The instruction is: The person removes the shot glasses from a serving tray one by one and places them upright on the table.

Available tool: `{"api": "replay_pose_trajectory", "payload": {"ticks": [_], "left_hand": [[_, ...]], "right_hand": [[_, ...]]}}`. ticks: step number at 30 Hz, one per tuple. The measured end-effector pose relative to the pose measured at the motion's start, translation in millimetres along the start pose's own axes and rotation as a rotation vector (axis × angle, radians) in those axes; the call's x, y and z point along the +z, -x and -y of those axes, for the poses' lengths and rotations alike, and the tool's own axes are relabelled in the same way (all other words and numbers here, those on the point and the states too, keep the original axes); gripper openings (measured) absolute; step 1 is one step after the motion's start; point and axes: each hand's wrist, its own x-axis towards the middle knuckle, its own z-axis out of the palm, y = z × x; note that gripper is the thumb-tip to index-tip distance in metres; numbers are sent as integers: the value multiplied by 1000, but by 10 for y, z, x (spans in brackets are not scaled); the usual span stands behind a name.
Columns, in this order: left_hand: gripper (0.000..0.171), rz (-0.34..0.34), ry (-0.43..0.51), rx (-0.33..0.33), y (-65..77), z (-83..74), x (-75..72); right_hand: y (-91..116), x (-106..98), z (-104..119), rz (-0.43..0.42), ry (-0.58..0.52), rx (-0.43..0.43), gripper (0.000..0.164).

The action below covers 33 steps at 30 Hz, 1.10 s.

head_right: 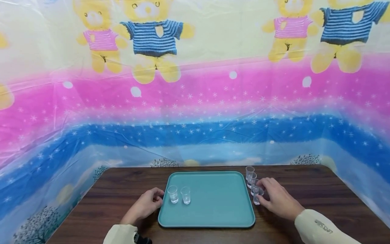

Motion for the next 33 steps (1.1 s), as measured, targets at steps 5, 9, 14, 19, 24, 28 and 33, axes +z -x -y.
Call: {"api": "replay_pose_trajectory", "payload": {"ticks": [5,9,14,19,24,28,33], "left_hand": [[24,7,1,-4,11,4,-16],[25,14,8,-12,21,3,-23],[25,15,15,-10,29,7,-26],[24,12,14,-12,28,20,-29],[24,15,16,-15,26,34,-33],[24,22,22,-15,30,19,-35],[24,28,25,-10,30,-17,-34]], "right_hand": [[-52,-1,16,-61,38,-29,30],[-131,-17,66,-109,54,-60,28],[-229,-16,165,-87,32,-64,25],[-326,38,267,-71,9,-56,26],[-433,118,369,-88,2,-89,26],[-512,203,478,-78,-23,-125,29],[-632,319,688,-27,-77,-160,34]]}}
